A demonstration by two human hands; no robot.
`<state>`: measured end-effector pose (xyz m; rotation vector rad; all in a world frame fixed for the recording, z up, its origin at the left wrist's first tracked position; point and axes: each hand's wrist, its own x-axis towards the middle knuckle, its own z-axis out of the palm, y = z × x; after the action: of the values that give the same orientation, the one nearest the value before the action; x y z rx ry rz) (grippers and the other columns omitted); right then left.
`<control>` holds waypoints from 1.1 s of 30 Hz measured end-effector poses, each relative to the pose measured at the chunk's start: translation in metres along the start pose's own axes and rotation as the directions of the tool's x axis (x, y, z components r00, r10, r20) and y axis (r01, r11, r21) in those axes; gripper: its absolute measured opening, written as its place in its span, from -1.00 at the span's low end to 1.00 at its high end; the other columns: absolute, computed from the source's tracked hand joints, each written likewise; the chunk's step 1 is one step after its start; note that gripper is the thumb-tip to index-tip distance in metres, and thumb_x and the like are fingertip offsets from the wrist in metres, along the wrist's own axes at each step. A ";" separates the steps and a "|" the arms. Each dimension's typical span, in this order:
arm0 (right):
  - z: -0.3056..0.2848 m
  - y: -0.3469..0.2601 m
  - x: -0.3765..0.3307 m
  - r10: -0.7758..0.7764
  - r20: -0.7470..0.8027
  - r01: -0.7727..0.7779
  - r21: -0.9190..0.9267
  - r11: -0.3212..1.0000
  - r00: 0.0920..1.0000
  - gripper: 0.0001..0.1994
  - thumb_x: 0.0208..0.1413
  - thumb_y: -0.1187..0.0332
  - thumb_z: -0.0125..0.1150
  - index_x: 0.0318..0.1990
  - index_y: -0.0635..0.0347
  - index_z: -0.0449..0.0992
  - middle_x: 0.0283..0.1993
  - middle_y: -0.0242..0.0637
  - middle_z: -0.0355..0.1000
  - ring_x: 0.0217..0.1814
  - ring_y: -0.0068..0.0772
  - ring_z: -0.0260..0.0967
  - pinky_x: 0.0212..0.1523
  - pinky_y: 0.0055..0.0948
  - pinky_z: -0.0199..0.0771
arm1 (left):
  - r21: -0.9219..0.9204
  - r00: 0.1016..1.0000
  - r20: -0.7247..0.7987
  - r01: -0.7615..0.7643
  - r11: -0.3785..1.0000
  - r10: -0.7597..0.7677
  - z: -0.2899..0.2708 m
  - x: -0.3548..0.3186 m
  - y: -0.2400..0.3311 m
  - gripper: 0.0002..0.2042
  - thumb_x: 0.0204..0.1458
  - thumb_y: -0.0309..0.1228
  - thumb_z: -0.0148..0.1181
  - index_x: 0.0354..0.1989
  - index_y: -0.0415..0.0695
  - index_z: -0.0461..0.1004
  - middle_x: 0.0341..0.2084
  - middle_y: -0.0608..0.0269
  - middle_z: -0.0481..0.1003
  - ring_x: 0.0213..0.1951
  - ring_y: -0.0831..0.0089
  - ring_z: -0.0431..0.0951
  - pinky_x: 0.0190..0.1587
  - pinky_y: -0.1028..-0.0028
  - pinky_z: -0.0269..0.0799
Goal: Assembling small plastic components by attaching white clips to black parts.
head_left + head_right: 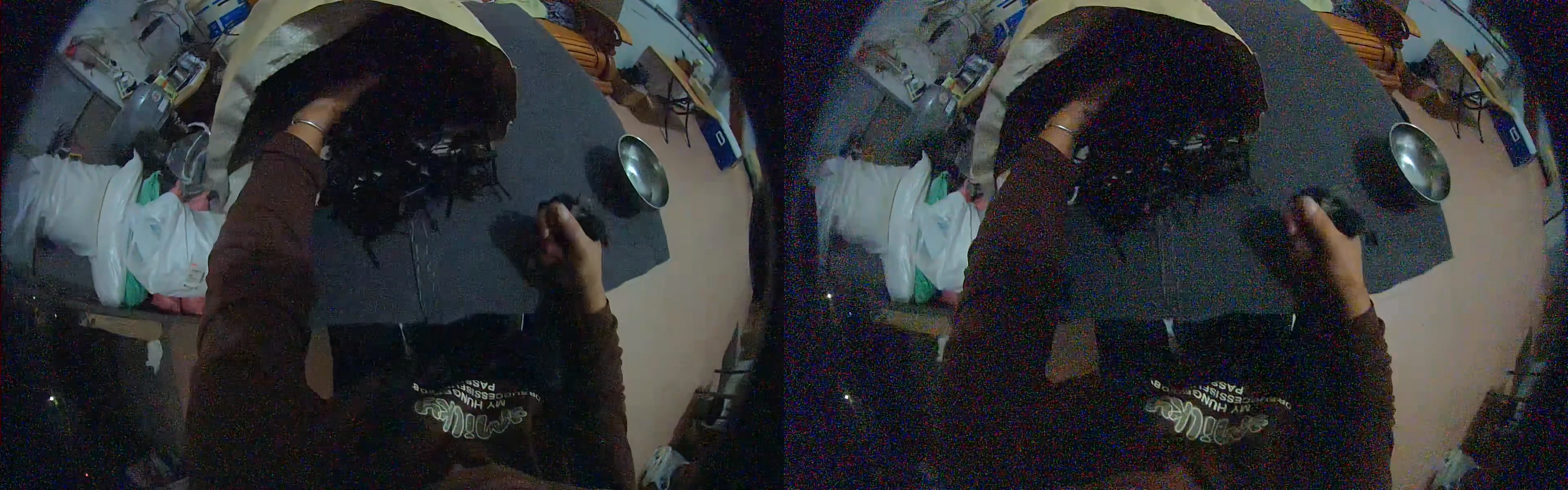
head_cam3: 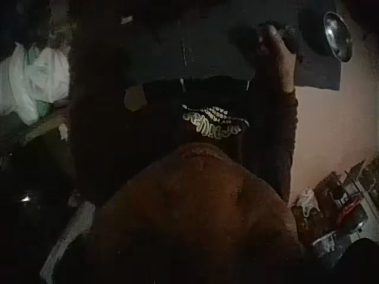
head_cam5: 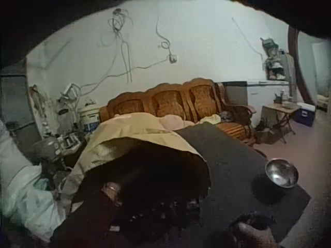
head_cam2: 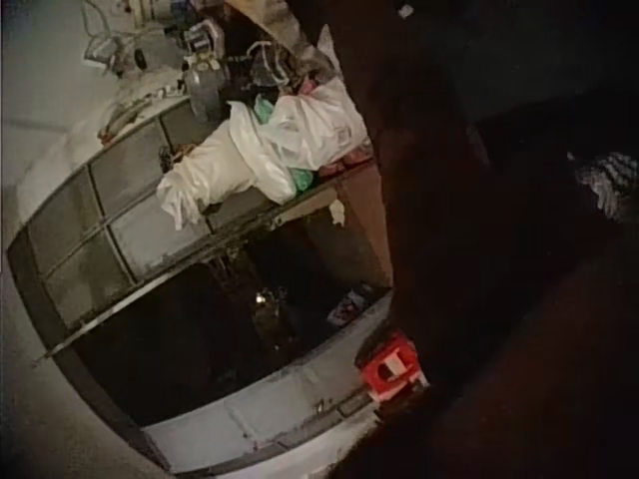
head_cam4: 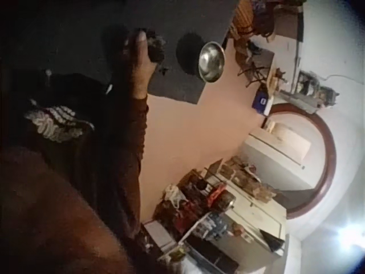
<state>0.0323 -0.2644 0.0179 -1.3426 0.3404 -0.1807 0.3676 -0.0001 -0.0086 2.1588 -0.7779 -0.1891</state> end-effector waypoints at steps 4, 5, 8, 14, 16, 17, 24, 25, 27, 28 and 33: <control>-0.005 0.015 0.010 -0.061 -0.085 0.058 -0.032 0.998 0.995 -0.71 0.02 0.19 -0.12 -0.63 0.13 0.25 -0.69 -0.52 0.09 -0.73 -0.72 -0.07 -0.71 -0.70 -0.12 | 0.156 0.959 0.060 0.265 0.951 -0.277 0.026 -0.011 0.056 -0.44 -0.11 0.01 -0.14 -0.03 -0.17 0.22 -0.10 0.14 0.30 -0.10 0.23 0.32 -0.03 0.39 0.17; -0.004 0.018 0.012 -0.084 -0.092 0.084 -0.001 0.996 0.992 -0.73 0.03 0.20 -0.11 -0.63 0.13 0.25 -0.69 -0.53 0.09 -0.72 -0.72 -0.07 -0.70 -0.70 -0.11 | 0.155 0.958 0.058 0.269 0.951 -0.281 0.026 -0.018 0.068 -0.44 -0.11 0.01 -0.14 -0.03 -0.17 0.22 -0.10 0.14 0.30 -0.10 0.23 0.32 -0.03 0.39 0.17; -0.010 0.010 0.010 -0.059 -0.122 0.063 0.030 0.998 0.991 -0.76 0.02 0.24 -0.08 -0.61 0.12 0.27 -0.67 -0.54 0.12 -0.71 -0.73 -0.04 -0.69 -0.70 -0.08 | 0.183 0.918 -0.011 0.391 0.902 -0.396 0.028 -0.041 0.111 -0.29 -0.23 0.20 -0.15 -0.13 -0.25 0.31 -0.16 0.03 0.33 -0.10 0.15 0.32 -0.06 0.36 0.19; -0.011 0.025 -0.004 -0.581 0.174 0.560 -0.580 0.592 0.795 -0.88 -0.05 0.36 0.02 -0.41 0.21 0.36 -0.60 -0.39 0.28 -0.59 -0.59 0.19 -0.57 -0.62 0.18 | 0.265 0.937 0.073 0.311 0.913 -0.341 0.016 -0.054 0.109 -0.26 -0.27 0.21 -0.10 -0.14 -0.29 0.32 -0.10 -0.09 0.26 -0.03 0.12 0.24 0.00 0.34 0.11; -0.017 0.025 -0.010 -0.724 0.520 0.721 -0.692 -0.044 0.454 -0.84 -0.08 0.37 0.05 -0.33 0.23 0.37 -0.56 -0.31 0.33 -0.57 -0.48 0.27 -0.53 -0.56 0.26 | 0.390 0.944 0.099 0.254 0.885 -0.315 0.019 -0.061 0.144 -0.32 -0.21 0.17 -0.14 -0.17 -0.27 0.34 -0.13 -0.11 0.28 -0.04 0.12 0.26 -0.01 0.34 0.12; -0.007 0.019 -0.016 -0.618 0.472 0.705 -0.682 0.197 0.629 -0.79 -0.09 0.37 0.06 -0.27 0.23 0.35 -0.52 -0.23 0.35 -0.52 -0.35 0.31 -0.47 -0.48 0.30 | 0.450 0.944 0.102 0.239 0.860 -0.315 0.017 -0.069 0.159 -0.35 -0.18 0.15 -0.16 -0.18 -0.26 0.35 -0.14 -0.12 0.28 -0.05 0.12 0.27 -0.01 0.34 0.12; 0.033 0.030 0.011 -0.043 0.431 0.431 -0.902 -0.027 0.901 -0.67 -0.05 0.19 -0.03 -0.25 0.29 0.34 -0.40 0.02 0.36 -0.40 -0.07 0.34 -0.41 -0.30 0.32 | 0.665 0.956 0.126 0.115 0.738 -0.263 0.011 -0.101 0.193 -0.50 -0.07 0.02 -0.23 -0.33 -0.22 0.42 -0.31 -0.07 0.39 -0.19 0.12 0.37 -0.09 0.30 0.20; 0.032 0.036 0.016 -0.047 0.433 0.432 -0.901 -0.031 0.900 -0.67 -0.05 0.19 -0.03 -0.25 0.29 0.34 -0.40 0.02 0.36 -0.40 -0.07 0.34 -0.41 -0.30 0.32 | 0.705 0.981 0.105 0.042 0.708 -0.162 0.013 -0.108 0.194 -0.52 -0.07 -0.01 -0.23 -0.37 -0.21 0.43 -0.35 -0.03 0.41 -0.23 0.11 0.39 -0.12 0.29 0.22; 0.033 0.042 0.024 -0.265 0.536 0.585 -0.795 0.163 0.802 -0.63 -0.06 0.09 -0.06 -0.32 0.26 0.39 -0.44 0.02 0.36 -0.43 -0.04 0.32 -0.44 -0.28 0.31 | 0.677 0.994 -0.012 0.091 0.731 -0.112 0.014 -0.121 0.189 -0.50 -0.08 0.01 -0.20 -0.39 -0.25 0.42 -0.38 -0.01 0.42 -0.24 0.17 0.40 -0.15 0.33 0.23; 0.028 0.041 0.029 -0.268 0.541 0.591 -0.791 0.159 0.797 -0.63 -0.06 0.09 -0.06 -0.32 0.26 0.39 -0.44 0.02 0.36 -0.43 -0.04 0.32 -0.44 -0.28 0.31 | 0.642 0.991 -0.117 0.123 0.756 -0.062 0.015 -0.124 0.186 -0.48 -0.08 0.03 -0.18 -0.41 -0.29 0.42 -0.40 0.01 0.44 -0.26 0.23 0.41 -0.18 0.36 0.25; 0.040 -0.013 0.001 -0.116 0.033 0.087 -0.866 0.492 0.993 -0.79 -0.07 0.23 0.02 -0.33 0.11 0.43 -0.41 -0.20 0.40 -0.47 -0.30 0.37 -0.47 -0.39 0.33 | 0.367 0.842 -0.415 -0.191 0.910 0.344 0.009 -0.146 0.168 -0.63 -0.08 -0.15 -0.10 -0.35 -0.25 0.41 -0.39 0.07 0.44 -0.30 0.27 0.42 -0.19 0.40 0.28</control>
<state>0.0483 -0.2306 0.0378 -2.4021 0.3945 -0.1232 0.1692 -0.0002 0.0921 2.2156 -0.8505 0.6338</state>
